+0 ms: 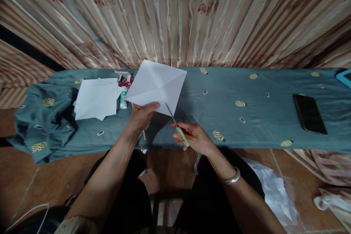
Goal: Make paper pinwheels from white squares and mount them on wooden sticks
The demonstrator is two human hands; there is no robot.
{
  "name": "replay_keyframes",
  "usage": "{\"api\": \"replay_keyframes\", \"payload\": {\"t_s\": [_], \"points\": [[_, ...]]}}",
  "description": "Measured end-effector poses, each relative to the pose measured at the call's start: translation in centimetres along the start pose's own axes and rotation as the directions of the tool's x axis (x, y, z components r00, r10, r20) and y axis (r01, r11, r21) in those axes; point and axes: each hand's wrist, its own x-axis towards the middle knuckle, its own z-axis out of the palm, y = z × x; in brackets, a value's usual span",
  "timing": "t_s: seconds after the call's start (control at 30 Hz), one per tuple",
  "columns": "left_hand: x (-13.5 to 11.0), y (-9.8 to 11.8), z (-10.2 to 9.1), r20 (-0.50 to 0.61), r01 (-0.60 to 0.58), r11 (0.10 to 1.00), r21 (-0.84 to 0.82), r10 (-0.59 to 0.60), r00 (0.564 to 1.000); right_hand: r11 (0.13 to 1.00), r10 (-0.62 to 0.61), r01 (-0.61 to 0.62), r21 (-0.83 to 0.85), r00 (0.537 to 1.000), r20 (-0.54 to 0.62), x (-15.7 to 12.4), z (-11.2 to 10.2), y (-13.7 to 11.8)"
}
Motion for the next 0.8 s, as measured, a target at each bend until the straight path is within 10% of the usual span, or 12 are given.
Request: {"api": "replay_keyframes", "payload": {"t_s": [0.8], "points": [[-1.1,-0.2,0.6,0.068,0.15,0.988,-0.026,-0.148,0.987,0.998,-0.059,0.059,-0.019,0.998,-0.027,0.3,0.1,-0.3]]}}
